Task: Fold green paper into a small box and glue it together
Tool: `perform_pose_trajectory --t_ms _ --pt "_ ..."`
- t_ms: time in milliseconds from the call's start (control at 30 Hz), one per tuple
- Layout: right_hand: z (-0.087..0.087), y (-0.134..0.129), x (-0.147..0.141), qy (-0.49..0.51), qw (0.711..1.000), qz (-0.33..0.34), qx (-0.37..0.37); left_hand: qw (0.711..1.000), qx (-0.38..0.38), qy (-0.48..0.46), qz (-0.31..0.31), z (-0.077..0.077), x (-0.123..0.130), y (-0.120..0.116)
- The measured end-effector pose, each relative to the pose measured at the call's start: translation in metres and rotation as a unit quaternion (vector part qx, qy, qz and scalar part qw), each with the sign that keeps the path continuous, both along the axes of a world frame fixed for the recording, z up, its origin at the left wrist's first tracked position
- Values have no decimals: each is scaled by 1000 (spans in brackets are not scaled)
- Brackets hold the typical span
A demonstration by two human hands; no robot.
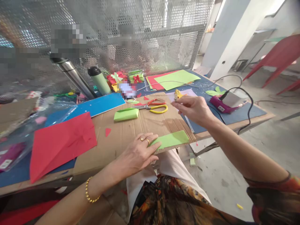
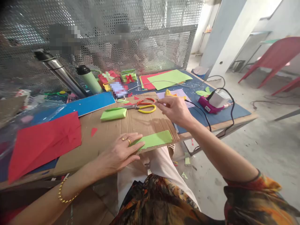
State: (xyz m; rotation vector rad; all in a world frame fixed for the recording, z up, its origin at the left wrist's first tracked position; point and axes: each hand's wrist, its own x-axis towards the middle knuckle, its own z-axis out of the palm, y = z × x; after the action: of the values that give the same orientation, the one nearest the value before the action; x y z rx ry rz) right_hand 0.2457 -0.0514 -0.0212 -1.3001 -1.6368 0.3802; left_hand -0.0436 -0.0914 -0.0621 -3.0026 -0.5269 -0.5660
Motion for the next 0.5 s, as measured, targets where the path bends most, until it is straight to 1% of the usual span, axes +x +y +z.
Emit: perform_pose_trajectory --t_ms 100,200,267,367,433,500 --pt "0 42 3 -109 992 1 61 999 35 -16 8 -4 3 -4" --pt "-4 81 -16 -168 981 28 88 998 51 -25 -6 -3 3 -6" --pt "-5 102 -42 -195 973 71 99 997 65 -33 -12 -1 3 -8" --pt "0 124 -90 -243 953 145 111 996 85 -38 -8 2 5 -11" --pt "5 136 -124 -296 935 164 105 995 90 -36 -6 3 6 -13" --pt "10 147 -157 -326 926 162 101 995 88 -39 -4 3 7 -14"
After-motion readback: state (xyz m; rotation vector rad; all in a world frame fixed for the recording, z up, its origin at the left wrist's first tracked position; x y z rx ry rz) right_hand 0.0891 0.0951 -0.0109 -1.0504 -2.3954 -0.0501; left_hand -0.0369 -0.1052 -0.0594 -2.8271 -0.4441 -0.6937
